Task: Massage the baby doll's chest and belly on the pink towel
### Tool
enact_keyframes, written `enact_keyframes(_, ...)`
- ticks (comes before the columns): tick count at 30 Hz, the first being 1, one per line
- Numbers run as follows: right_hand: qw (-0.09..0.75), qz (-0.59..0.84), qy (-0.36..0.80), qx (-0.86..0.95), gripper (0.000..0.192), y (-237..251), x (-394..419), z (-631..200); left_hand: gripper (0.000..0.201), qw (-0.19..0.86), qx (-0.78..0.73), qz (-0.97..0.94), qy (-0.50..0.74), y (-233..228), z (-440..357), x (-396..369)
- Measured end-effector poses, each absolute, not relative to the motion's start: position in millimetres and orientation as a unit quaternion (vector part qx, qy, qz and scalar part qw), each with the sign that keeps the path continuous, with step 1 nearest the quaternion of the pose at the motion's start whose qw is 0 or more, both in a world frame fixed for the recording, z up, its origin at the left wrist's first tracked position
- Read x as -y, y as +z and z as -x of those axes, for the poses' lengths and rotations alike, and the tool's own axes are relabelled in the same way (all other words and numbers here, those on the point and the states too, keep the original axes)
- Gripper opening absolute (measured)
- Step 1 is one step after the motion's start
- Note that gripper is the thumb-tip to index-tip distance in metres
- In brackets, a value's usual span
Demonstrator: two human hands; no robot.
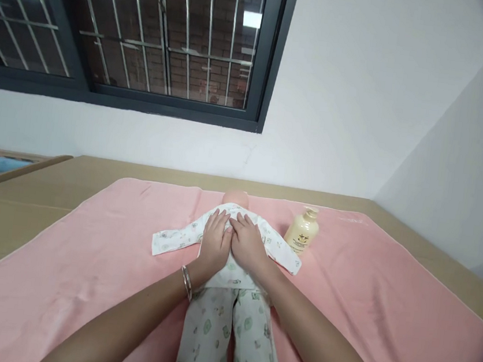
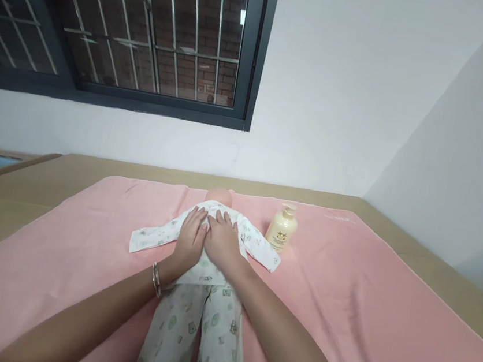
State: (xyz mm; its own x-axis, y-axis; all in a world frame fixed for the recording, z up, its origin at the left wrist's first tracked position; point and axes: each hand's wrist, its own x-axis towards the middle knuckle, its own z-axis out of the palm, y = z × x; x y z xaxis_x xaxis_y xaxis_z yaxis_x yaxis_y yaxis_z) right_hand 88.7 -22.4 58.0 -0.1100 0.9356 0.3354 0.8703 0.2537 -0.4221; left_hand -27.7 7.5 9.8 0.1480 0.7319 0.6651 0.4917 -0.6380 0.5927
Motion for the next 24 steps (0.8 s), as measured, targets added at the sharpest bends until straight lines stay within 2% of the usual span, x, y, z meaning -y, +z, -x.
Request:
enact_keyframes(4,0.333,0.582,0.061,0.739,0.052,94.0,32.9,-111.9,0.040,0.250,-0.371,-0.693,0.565,40.7,4.8,6.1)
enact_keyframes(7,0.357,0.600,0.021,0.715,0.054,125.9,47.6,-141.2,0.036,0.471,-0.339,-0.576,0.576,68.1,-26.8,7.2)
enact_keyframes(10,0.357,0.634,0.018,0.686,0.053,149.7,60.4,-180.3,0.042,0.725,-0.270,-0.412,0.481,90.4,-59.9,-1.6)
enact_keyframes(12,0.347,0.660,0.035,0.666,0.052,157.3,64.7,-208.0,0.051,0.810,-0.232,-0.344,0.414,100.5,-78.0,-8.3)
enact_keyframes(18,0.254,0.705,0.074,0.658,0.055,150.5,57.6,-262.5,0.062,0.862,-0.226,-0.254,0.376,115.0,-114.2,-19.4)
enact_keyframes(24,0.242,0.703,0.097,0.661,0.049,143.7,44.9,-266.7,0.061,0.864,-0.232,-0.193,0.404,113.8,-136.9,-26.6)
